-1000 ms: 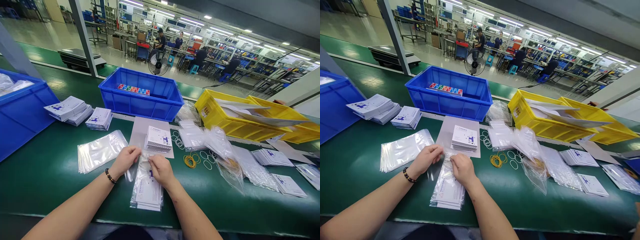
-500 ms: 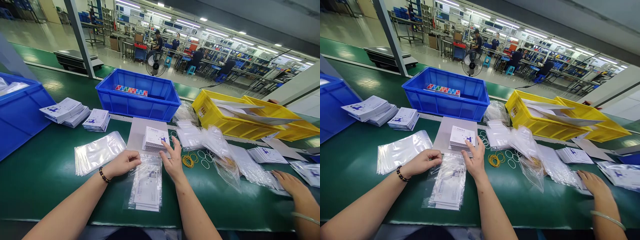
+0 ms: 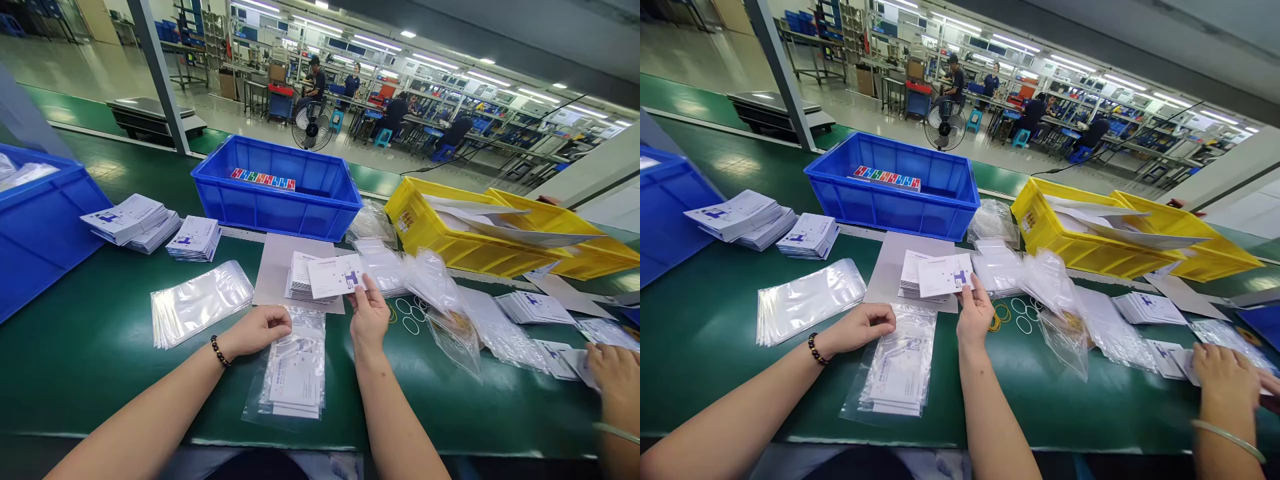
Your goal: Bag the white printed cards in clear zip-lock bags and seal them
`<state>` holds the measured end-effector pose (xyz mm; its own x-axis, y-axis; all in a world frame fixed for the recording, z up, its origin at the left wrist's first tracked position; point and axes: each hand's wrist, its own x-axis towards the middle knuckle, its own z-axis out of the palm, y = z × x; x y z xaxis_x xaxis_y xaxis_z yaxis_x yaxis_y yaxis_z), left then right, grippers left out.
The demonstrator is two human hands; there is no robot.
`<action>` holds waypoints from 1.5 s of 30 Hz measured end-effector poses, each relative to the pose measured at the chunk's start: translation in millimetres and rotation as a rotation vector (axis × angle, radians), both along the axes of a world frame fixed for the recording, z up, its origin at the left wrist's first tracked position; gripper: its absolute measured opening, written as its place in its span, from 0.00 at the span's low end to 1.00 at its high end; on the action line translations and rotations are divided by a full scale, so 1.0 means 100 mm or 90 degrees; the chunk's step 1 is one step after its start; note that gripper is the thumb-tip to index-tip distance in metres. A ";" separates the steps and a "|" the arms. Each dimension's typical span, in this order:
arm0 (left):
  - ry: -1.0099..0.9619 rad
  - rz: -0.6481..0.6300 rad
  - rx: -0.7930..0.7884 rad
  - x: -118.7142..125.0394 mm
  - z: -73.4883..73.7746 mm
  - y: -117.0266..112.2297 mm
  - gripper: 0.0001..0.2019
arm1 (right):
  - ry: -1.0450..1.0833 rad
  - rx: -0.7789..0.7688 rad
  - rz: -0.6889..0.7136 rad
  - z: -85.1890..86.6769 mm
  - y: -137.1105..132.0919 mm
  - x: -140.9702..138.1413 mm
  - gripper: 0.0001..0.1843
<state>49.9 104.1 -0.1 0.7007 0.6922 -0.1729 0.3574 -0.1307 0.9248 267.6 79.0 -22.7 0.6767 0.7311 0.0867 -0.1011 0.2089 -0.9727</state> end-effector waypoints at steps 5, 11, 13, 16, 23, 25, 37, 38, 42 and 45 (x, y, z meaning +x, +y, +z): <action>-0.046 0.038 0.010 0.01 -0.01 -0.01 0.07 | 0.014 -0.030 0.168 0.08 -0.04 -0.04 0.21; -0.113 0.143 -0.013 0.07 -0.06 -0.04 0.09 | -0.186 -0.112 0.456 0.15 -0.11 -0.07 0.08; -0.146 0.180 0.015 0.10 -0.07 -0.06 0.09 | -0.266 -0.118 0.574 0.16 -0.12 -0.09 0.09; -0.184 0.202 0.019 0.13 -0.07 -0.09 0.08 | -0.273 -0.149 0.679 0.16 -0.15 -0.12 0.10; -0.183 0.187 -0.252 0.10 -0.12 -0.06 0.17 | -0.248 -0.154 0.608 0.17 -0.15 -0.13 0.10; -0.187 0.190 -0.243 0.11 -0.12 -0.06 0.15 | -0.261 -0.146 0.600 0.18 -0.15 -0.12 0.10; -0.243 0.257 -0.234 0.23 -0.12 -0.15 0.16 | -0.333 -0.140 0.728 0.17 -0.19 -0.23 0.09; -0.248 0.257 -0.250 0.23 -0.12 -0.14 0.15 | -0.324 -0.145 0.710 0.17 -0.19 -0.22 0.09; -0.254 0.237 -0.273 0.19 -0.11 -0.13 0.14 | -0.225 -0.162 0.645 0.16 -0.19 -0.17 0.07; -0.237 0.245 -0.250 0.16 -0.10 -0.11 0.14 | -0.111 -0.172 0.587 0.17 -0.18 -0.16 0.19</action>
<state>65.7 92.8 -10.3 0.4770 0.8404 -0.2571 -0.0415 0.3137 0.9486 251.2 61.4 -6.1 -0.1774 0.9771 -0.1173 0.0366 -0.1125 -0.9930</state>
